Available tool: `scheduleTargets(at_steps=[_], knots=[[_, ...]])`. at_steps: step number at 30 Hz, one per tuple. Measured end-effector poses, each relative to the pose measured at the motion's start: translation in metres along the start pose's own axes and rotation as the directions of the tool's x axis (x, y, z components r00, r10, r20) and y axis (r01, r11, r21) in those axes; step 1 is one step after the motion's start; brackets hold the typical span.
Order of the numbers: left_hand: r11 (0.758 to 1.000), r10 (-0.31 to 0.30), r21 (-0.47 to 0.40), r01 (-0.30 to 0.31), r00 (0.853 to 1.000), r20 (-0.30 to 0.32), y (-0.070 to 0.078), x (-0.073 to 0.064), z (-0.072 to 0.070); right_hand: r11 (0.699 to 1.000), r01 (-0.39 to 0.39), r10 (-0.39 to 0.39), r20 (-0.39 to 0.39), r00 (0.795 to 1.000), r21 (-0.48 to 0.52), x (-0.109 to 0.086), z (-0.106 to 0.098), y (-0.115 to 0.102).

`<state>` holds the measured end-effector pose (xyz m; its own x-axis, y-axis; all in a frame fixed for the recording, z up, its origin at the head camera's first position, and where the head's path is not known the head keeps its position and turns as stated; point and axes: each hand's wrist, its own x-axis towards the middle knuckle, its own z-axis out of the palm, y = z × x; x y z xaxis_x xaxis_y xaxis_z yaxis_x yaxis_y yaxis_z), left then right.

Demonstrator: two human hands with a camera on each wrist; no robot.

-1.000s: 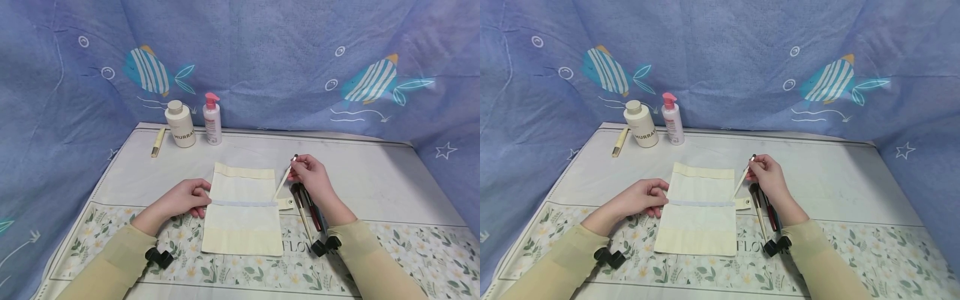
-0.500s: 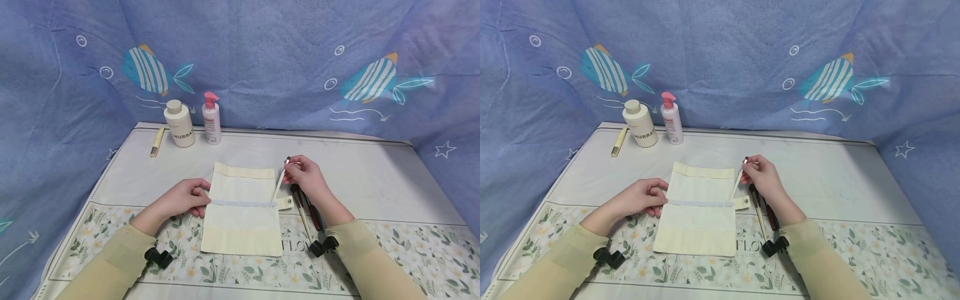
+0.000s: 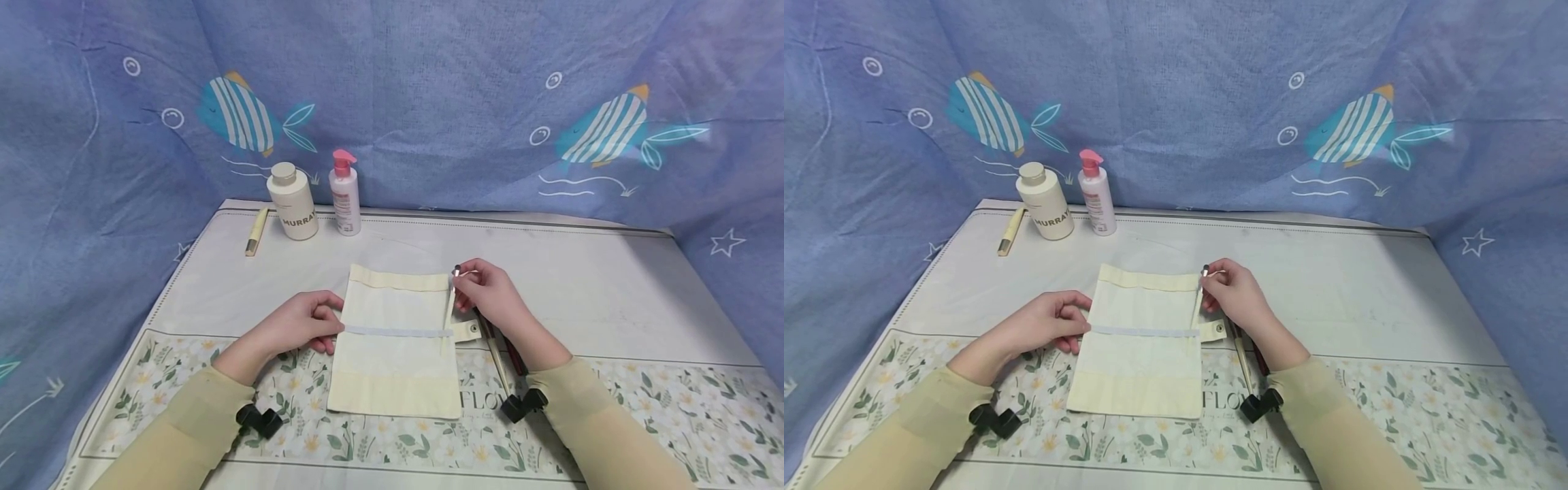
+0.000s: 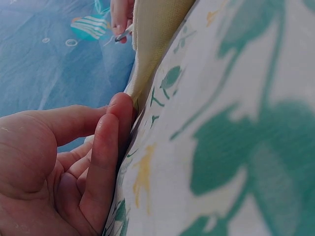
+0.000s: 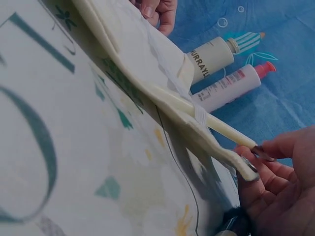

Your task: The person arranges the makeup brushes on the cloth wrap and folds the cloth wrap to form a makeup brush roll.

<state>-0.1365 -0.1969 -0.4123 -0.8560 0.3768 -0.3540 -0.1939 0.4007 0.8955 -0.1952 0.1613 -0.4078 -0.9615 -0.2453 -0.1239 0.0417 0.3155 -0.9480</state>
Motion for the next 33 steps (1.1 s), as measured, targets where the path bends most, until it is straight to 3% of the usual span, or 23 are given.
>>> scheduleTargets(at_steps=[14, 27, 33], knots=[[1.0, 0.007, -0.005, -0.007, 1.0, 0.006, -0.002, 0.001, -0.002, 0.968, -0.013, 0.04, 0.102, 0.994, -0.251, -0.007, 0.007, -0.009], [1.0, 0.0, -0.01, 0.0, 1.0, 0.007, 0.0, 0.0, -0.001, 0.913, 0.028, 0.041, 0.159, 0.986, -0.406, -0.012, 0.011, -0.011], [1.0, 0.015, -0.028, -0.015, 1.0, 0.02, 0.001, -0.002, -0.001, 0.909, 0.029, 0.041, 0.158, 0.987, -0.417, -0.013, 0.015, -0.01]])
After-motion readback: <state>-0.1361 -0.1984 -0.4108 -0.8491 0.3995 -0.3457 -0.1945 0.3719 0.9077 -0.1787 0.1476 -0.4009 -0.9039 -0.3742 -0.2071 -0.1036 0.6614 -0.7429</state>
